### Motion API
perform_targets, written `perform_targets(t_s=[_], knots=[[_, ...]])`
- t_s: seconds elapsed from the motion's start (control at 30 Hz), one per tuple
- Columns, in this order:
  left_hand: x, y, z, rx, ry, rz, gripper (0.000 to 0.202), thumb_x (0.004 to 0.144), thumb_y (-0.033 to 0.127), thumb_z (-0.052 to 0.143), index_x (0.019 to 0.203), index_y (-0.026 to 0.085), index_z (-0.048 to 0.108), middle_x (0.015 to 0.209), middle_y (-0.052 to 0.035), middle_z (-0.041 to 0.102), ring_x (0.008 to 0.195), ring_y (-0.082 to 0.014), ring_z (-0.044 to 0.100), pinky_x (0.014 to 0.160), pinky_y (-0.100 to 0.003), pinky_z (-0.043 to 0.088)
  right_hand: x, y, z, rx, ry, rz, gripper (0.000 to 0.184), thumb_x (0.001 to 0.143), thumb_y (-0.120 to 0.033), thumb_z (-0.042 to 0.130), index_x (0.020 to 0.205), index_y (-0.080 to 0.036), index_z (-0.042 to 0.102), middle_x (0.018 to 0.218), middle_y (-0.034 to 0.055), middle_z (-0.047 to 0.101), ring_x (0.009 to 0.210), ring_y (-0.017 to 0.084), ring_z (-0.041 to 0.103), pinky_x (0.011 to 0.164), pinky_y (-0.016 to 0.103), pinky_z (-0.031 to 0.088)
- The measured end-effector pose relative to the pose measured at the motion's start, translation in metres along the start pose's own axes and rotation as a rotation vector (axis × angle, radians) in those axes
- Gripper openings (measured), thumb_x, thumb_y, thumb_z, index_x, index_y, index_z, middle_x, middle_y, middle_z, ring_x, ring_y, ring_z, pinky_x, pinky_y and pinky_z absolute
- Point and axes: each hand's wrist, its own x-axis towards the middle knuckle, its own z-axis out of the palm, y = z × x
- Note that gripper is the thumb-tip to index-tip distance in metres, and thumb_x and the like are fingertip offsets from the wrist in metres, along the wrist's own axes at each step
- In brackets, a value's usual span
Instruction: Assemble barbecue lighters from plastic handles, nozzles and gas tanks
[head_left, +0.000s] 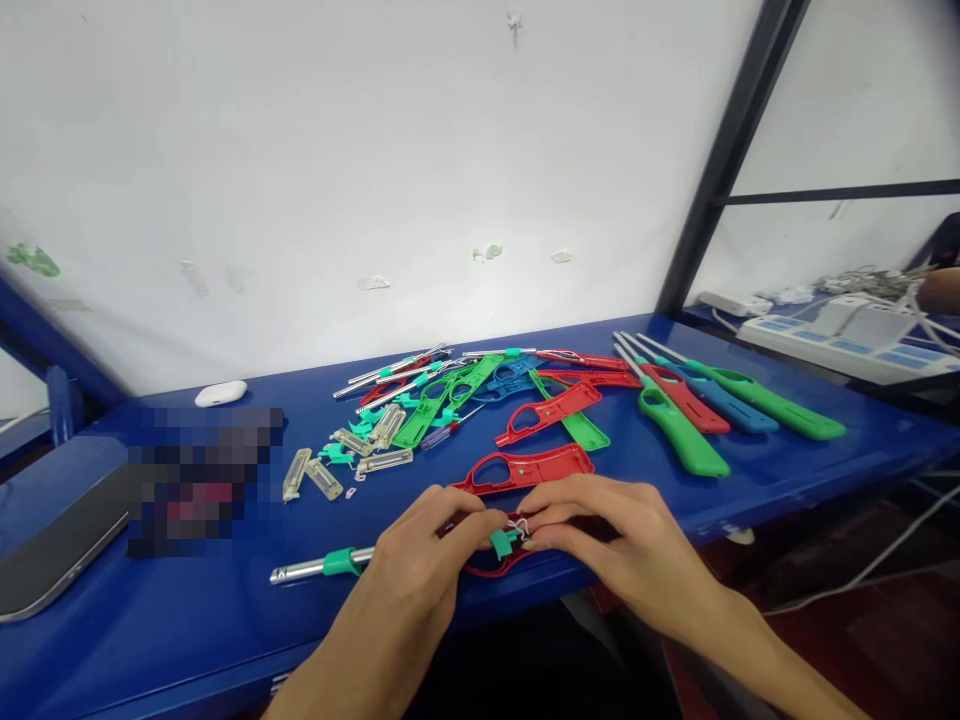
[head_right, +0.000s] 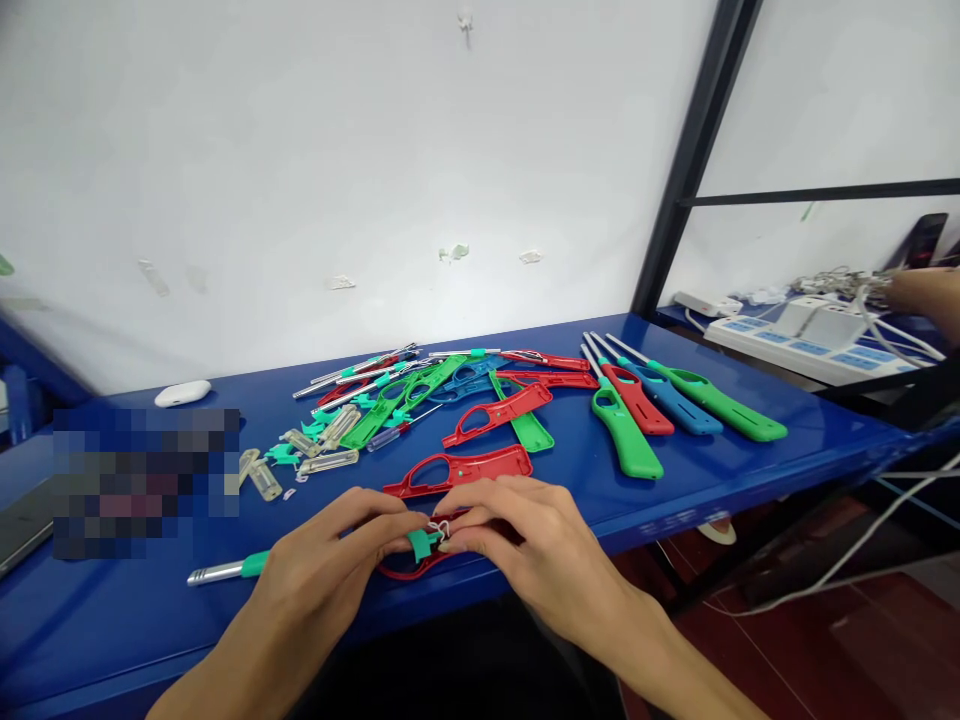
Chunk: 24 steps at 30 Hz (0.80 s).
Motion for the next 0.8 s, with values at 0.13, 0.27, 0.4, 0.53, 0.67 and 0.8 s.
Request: perform_targets(t_s=[0.13,0.27,0.4,0.53,0.67,0.8], knots=[[-0.001,-0.001,0.001,0.028,0.002,0.015,0.045,0.100,-0.005,0.041,0.121,0.027,0.065,0.105,-0.0025,0.068,0.088,-0.0139,0.068,0.077,-0.022,0.054,0.000,0.001,0.000,-0.004,0.002,-0.011,0.012,0.100,-0.027,0.071,0.111,-0.026,0.074,0.099,-0.0011,0.083,0.083,0.016,0.081,0.086,0.025,0.064],[-0.005,-0.001,0.003,0.118,-0.015,0.046,0.048,0.102,-0.002,0.035,0.131,0.026,0.060,0.109,-0.0052,0.066,0.092,-0.0160,0.067,0.077,-0.024,0.056,-0.002,0.003,0.000,-0.026,0.001,-0.023,0.022,0.099,-0.022,0.072,0.120,-0.028,0.071,0.105,-0.0024,0.082,0.089,0.015,0.080,0.091,0.024,0.061],[-0.008,0.001,0.002,0.127,-0.015,0.043,0.047,0.102,-0.001,0.035,0.132,0.026,0.061,0.112,-0.0062,0.066,0.098,-0.0167,0.068,0.083,-0.024,0.057,-0.003,0.003,0.000,-0.005,0.009,0.012,0.032,0.098,-0.022,0.074,0.128,-0.029,0.067,0.097,-0.0046,0.082,0.086,0.013,0.079,0.088,0.022,0.061],[-0.007,0.002,0.002,0.109,0.035,0.057,0.046,0.101,-0.003,0.037,0.127,0.025,0.063,0.110,-0.0055,0.067,0.096,-0.0156,0.068,0.082,-0.023,0.056,-0.002,-0.001,-0.002,-0.003,-0.019,0.017,0.025,0.094,-0.023,0.078,0.118,-0.027,0.072,0.098,-0.0034,0.081,0.085,0.013,0.077,0.083,0.020,0.061],[-0.008,0.002,0.002,0.118,0.016,0.056,0.043,0.103,-0.002,0.039,0.128,0.024,0.063,0.109,-0.0059,0.066,0.094,-0.0165,0.067,0.081,-0.024,0.055,0.000,-0.003,-0.003,0.030,-0.020,0.036,0.016,0.096,-0.018,0.074,0.111,-0.026,0.074,0.098,-0.0032,0.081,0.085,0.012,0.076,0.085,0.020,0.059],[-0.011,0.000,0.004,0.071,-0.012,0.048,0.041,0.105,0.000,0.041,0.131,0.024,0.060,0.111,-0.0051,0.064,0.096,-0.0148,0.065,0.083,-0.023,0.054,-0.001,-0.002,-0.002,0.055,-0.009,0.045,0.012,0.097,-0.015,0.073,0.102,-0.026,0.074,0.098,-0.0044,0.080,0.083,0.011,0.074,0.083,0.018,0.056]])
